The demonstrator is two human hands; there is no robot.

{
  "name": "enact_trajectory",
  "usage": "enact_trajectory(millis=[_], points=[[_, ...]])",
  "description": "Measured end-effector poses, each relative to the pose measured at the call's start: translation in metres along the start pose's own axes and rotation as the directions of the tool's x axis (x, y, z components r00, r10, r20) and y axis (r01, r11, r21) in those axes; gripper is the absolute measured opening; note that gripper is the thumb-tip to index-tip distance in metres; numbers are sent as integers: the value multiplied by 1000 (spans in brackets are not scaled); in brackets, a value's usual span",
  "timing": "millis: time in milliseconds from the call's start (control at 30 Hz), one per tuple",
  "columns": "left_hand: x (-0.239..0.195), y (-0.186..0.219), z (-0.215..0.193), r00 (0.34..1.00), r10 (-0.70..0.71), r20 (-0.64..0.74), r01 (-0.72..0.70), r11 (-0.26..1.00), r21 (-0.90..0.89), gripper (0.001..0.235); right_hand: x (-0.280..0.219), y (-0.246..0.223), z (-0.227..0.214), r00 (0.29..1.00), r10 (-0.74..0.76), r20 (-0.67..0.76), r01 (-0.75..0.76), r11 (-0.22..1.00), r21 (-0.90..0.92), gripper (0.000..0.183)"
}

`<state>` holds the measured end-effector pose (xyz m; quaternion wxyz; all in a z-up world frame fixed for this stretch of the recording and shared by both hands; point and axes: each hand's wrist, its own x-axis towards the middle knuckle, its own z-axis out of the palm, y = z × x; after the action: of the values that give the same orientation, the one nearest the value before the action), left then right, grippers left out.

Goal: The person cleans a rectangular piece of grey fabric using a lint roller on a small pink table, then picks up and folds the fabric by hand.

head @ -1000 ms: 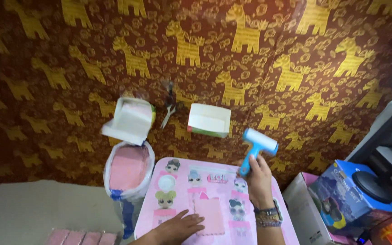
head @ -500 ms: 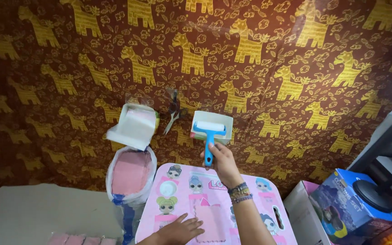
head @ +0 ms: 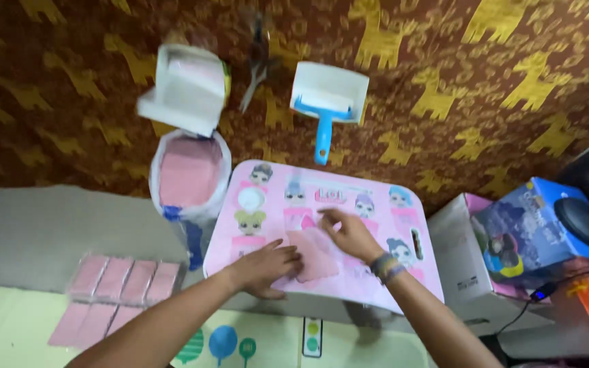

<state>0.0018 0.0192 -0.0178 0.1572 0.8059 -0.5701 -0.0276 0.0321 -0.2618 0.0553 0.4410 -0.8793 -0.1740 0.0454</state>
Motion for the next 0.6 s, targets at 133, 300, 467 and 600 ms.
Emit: enact_trajectory(millis=[133, 300, 467, 600], points=[[-6, 3, -1, 999, 27, -20, -27, 1000, 6, 81, -56, 11, 8, 964, -163, 211, 233, 899, -371, 65], [-6, 18, -14, 998, 50, -48, -52, 998, -32, 81, -91, -3, 10, 871, -285, 400, 467, 731, -497, 95], [-2, 29, -15, 999, 15, -39, -17, 998, -66, 78, -111, 22, 34, 882, -335, 332, 472, 645, -601, 76], [1, 29, -7, 996, 26, -88, -28, 999, -25, 77, -117, 22, 39, 885, -382, 267, 460, 622, -634, 58]])
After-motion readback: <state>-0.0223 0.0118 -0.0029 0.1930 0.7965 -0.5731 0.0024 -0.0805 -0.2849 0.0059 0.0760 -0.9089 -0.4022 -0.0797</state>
